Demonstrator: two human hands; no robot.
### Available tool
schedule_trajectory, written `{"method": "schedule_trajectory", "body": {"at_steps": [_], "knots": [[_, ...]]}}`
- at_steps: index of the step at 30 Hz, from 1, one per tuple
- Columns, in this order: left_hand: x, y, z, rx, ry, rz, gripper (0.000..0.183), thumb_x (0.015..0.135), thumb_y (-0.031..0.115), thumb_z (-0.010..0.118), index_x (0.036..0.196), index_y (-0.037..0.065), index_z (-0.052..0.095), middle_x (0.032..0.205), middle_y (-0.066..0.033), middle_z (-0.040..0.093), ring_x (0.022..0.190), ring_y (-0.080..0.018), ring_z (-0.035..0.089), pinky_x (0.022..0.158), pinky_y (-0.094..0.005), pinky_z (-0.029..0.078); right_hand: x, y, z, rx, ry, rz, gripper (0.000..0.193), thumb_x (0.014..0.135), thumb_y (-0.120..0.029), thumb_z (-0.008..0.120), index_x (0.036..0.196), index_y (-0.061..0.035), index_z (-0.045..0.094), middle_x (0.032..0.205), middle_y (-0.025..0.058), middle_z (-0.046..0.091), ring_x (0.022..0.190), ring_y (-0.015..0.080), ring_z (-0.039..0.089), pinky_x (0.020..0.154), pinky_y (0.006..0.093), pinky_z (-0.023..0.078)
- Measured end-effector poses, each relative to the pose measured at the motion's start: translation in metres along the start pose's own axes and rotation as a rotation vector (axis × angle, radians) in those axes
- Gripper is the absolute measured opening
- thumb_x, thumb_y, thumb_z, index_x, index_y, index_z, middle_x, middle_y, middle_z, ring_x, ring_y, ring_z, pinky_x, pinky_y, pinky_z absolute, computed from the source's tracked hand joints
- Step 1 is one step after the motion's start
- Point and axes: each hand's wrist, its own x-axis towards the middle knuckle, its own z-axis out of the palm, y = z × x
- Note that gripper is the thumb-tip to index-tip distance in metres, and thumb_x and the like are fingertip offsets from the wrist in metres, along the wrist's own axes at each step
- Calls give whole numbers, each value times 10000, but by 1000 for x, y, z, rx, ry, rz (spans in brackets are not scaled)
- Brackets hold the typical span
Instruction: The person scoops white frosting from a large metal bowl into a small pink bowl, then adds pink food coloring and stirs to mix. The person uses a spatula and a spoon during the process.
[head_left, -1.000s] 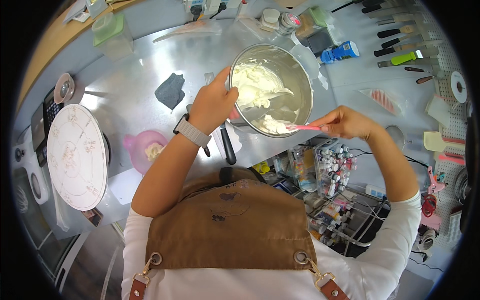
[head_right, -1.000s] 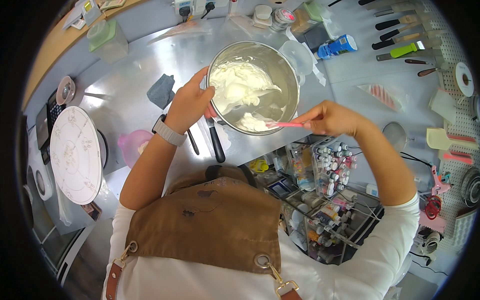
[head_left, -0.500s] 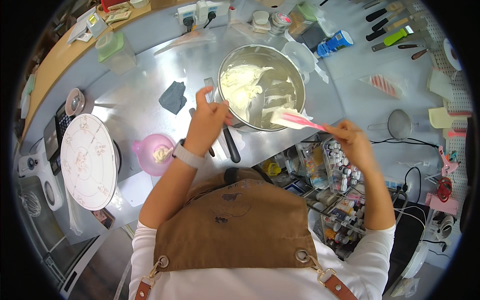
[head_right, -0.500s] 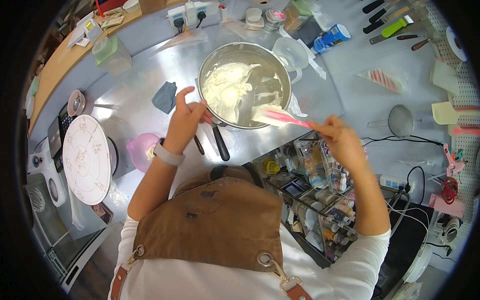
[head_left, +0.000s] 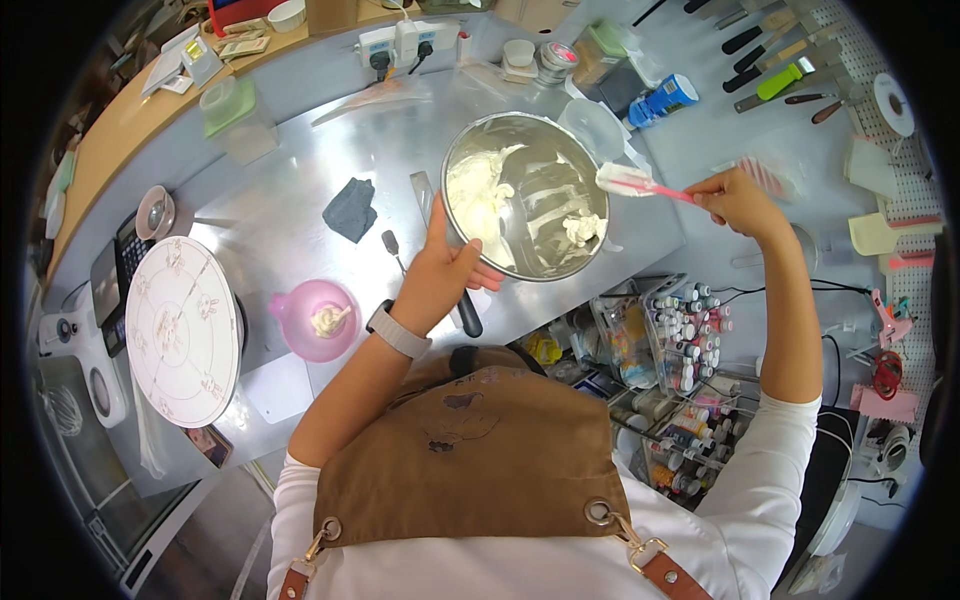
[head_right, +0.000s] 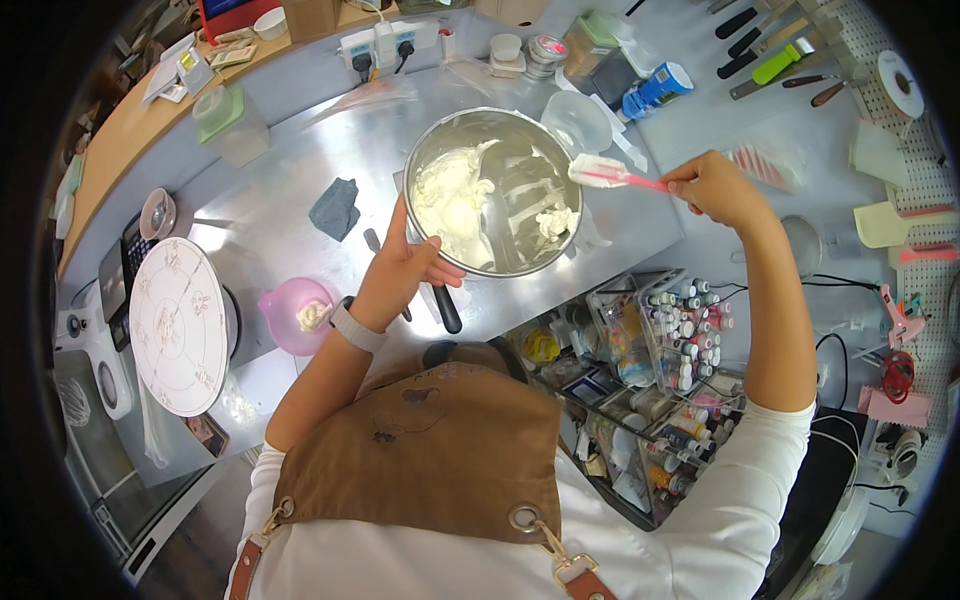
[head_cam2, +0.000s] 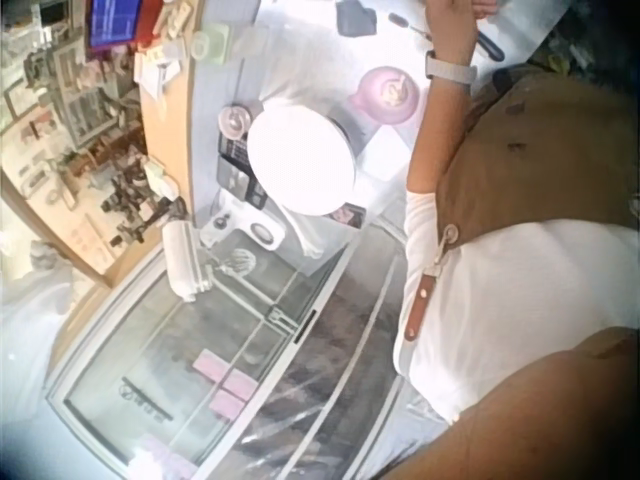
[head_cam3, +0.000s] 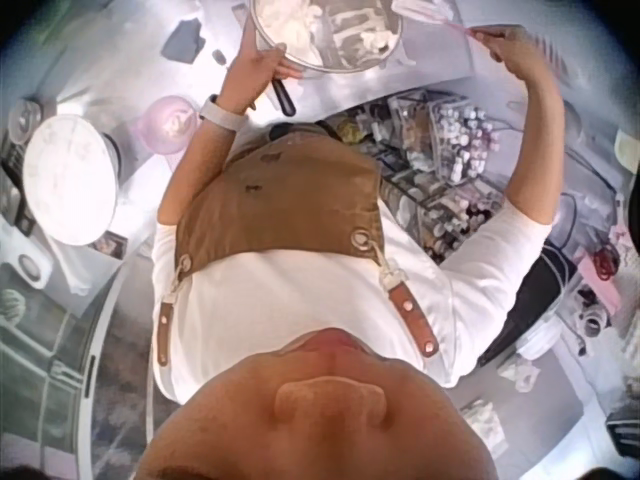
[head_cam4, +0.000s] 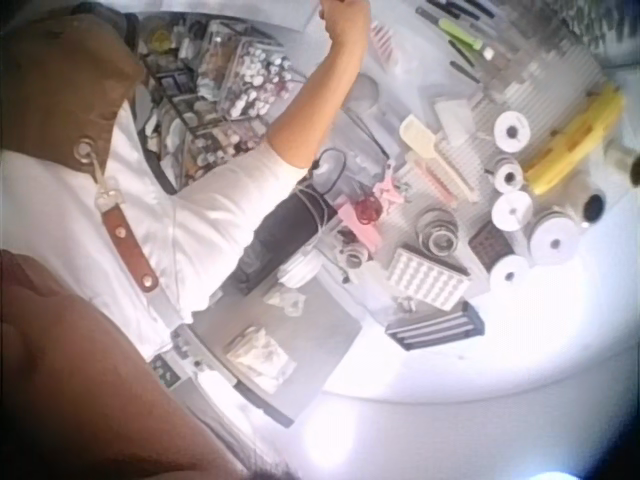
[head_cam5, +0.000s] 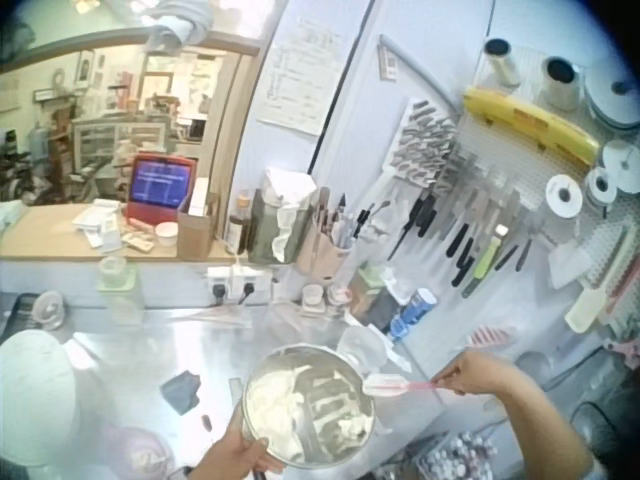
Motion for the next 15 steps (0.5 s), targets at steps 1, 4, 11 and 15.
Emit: {"method": "schedule_trajectory", "body": {"at_steps": [1, 4, 11, 15], "knots": [[-1, -2, 1, -6, 0, -2, 808, 997, 94, 456, 1523, 147, -156, 851, -173, 689, 702, -211, 706, 628, -278, 557, 10, -6, 1, -48, 39, -44, 215, 846, -170, 656, 993, -52, 758, 597, 41, 603, 504, 99, 524, 487, 274, 408], [-1, -3, 1, -1, 4, 13, 812, 1000, 105, 458, 1521, 142, -164, 856, -175, 690, 701, -215, 705, 643, -287, 560, 39, -27, -1, -162, 122, -169, 212, 832, -185, 661, 983, -76, 761, 634, 78, 643, 553, 158, 583, 547, 311, 456], [-1, -3, -2, -9, -19, -30, 820, 999, 118, 470, 1521, 126, -162, 857, -175, 690, 745, -217, 705, 684, -295, 558, 78, -116, 14, -319, 187, -529, 207, 843, -188, 653, 1005, -107, 754, 801, 102, 712, 698, 218, 627, 664, 335, 490], [-1, -5, -11, -34, 30, -21, 742, 996, 124, 492, 1538, 113, -14, 849, -176, 684, 717, -212, 688, 697, -304, 563, 45, -158, 3, -325, -31, -742, 198, 856, -167, 650, 1012, -103, 753, 792, 94, 707, 668, 201, 600, 648, 325, 479]]}}
